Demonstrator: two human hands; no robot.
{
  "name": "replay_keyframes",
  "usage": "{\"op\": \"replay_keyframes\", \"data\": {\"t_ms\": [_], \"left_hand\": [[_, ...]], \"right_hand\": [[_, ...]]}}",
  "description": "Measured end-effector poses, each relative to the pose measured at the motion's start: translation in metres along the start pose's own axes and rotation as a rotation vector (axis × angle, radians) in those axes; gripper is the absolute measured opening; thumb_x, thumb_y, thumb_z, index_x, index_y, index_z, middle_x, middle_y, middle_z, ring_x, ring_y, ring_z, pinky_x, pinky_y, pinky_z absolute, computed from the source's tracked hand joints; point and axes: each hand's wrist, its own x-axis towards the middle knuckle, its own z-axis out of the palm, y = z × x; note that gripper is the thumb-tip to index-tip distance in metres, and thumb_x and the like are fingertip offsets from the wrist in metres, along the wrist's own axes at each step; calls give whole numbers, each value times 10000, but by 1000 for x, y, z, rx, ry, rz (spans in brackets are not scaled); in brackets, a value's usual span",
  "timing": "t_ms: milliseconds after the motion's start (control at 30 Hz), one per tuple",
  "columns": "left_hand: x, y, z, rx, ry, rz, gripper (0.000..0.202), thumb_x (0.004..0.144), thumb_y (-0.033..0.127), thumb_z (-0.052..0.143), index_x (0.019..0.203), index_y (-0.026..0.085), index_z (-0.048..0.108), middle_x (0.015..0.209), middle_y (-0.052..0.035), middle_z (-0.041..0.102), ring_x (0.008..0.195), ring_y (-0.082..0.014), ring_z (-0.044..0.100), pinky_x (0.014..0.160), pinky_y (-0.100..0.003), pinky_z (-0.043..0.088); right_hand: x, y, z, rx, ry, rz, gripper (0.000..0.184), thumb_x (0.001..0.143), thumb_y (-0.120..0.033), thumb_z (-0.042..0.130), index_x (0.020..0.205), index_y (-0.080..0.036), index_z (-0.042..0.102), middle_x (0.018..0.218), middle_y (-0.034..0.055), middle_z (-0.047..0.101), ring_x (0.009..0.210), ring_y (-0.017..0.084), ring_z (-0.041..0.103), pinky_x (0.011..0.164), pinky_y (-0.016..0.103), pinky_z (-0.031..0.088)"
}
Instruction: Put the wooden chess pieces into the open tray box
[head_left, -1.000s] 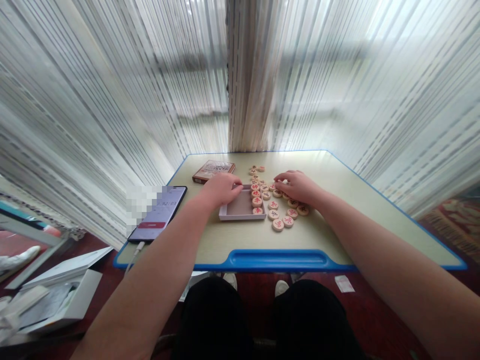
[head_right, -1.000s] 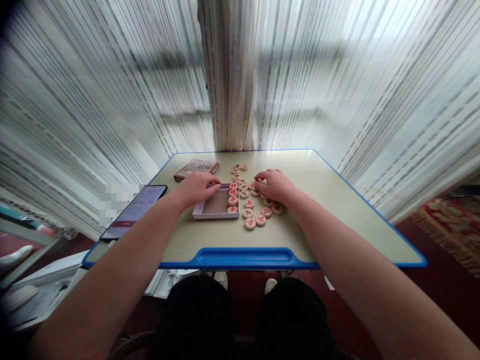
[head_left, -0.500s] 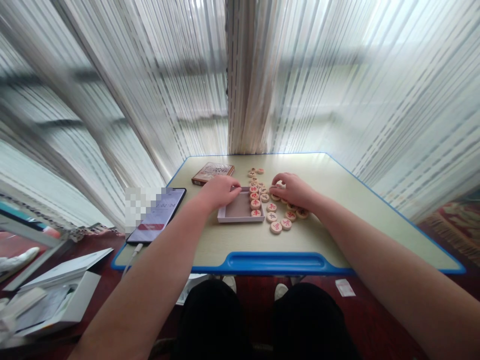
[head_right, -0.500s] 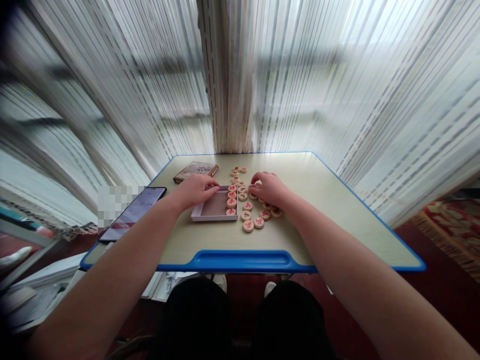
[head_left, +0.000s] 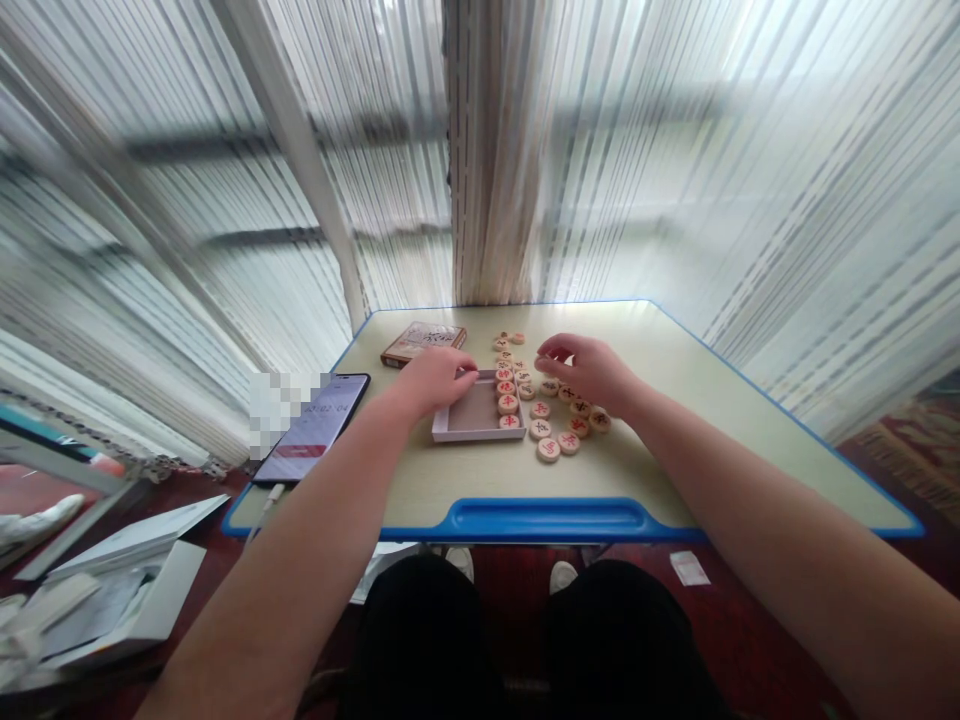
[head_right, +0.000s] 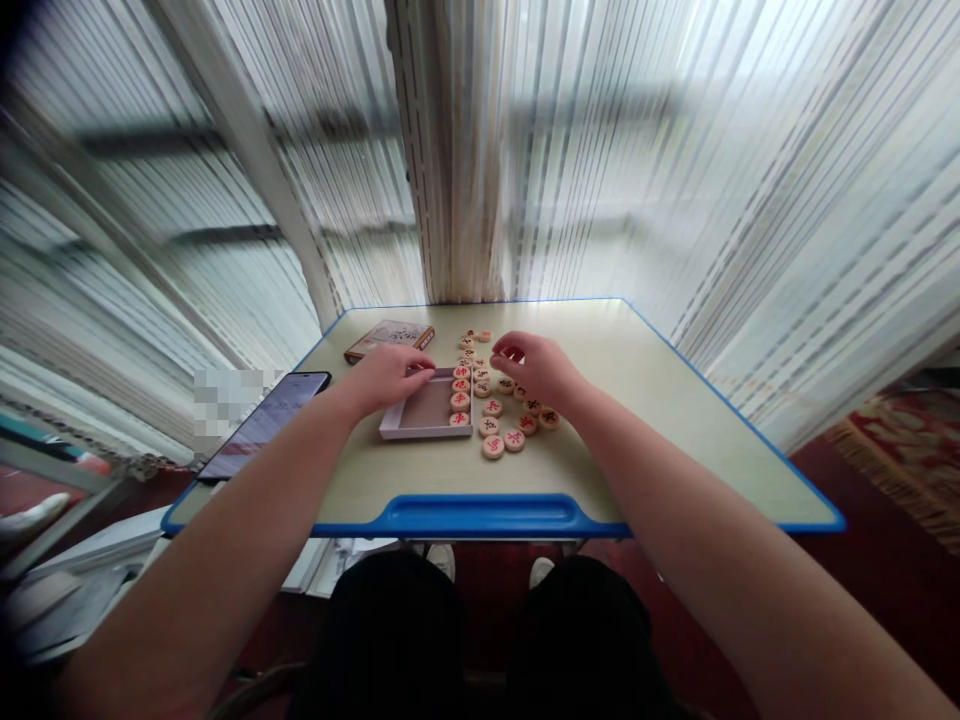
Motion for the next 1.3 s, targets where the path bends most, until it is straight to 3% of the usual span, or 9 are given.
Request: {"op": "replay_keyframes", "data": {"t_ms": [200, 400, 733, 867, 1000, 1133, 1300], "left_hand": [[0, -1, 1, 4, 4, -13, 326, 818, 347, 463, 956, 178, 706, 964, -59, 713, 882, -207, 632, 793, -294, 481], [0, 1, 0, 1, -8, -12, 327, 825, 344, 452, 949, 179, 705, 947, -59, 713, 868, -202, 633, 785, -290, 480], [1, -2, 1, 7, -8, 7, 334, 823, 345, 457, 963, 175, 707, 954, -65, 715, 872, -214, 633, 790, -300, 482], [0, -2, 2, -4, -8, -9, 329, 819, 347, 464, 961, 174, 705, 956, -67, 714, 871, -212, 634, 793, -300, 484], [1, -2, 4, -11, -4, -3, 304, 821, 319, 465, 957, 181, 701, 956, -62, 713, 884, -212, 631, 809, -309, 486], [3, -5, 6, -9, -10, 1, 285, 821, 243, 455, 959, 193, 699, 988, -45, 710, 917, -201, 629, 841, -306, 479], [5, -9, 7, 17, 4, -35, 313, 802, 178, 433, 950, 197, 708, 986, -43, 713, 920, -198, 632, 852, -309, 479]], "right_hand": [[-12, -22, -15, -46, -416, -22, 203, 721, -349, 617, 842, -202, 684, 787, 15, 677, 674, 134, 576, 606, 255, 435], [-9, -18, -18, -262, -306, -26, 141, 734, -309, 621, 820, -210, 674, 787, 21, 666, 666, 148, 576, 605, 273, 434], [-7, -13, -15, -304, -350, -141, 159, 785, -296, 583, 786, -192, 704, 886, 52, 638, 681, 148, 570, 656, 277, 444], [-16, -25, -23, -252, -496, -151, 185, 735, -366, 635, 792, -202, 700, 739, 17, 618, 637, 134, 540, 590, 252, 409], [-27, -37, -26, -223, -682, -221, 256, 645, -344, 724, 870, -222, 704, 781, 5, 623, 696, 138, 555, 623, 239, 408], [-32, -39, -25, -244, -721, -241, 408, 595, -275, 765, 991, -234, 676, 830, 12, 617, 716, 148, 556, 638, 243, 419], [-31, -36, -22, -189, -727, -311, 236, 642, -190, 710, 876, -219, 701, 863, 25, 597, 779, 157, 558, 711, 255, 434]]}}
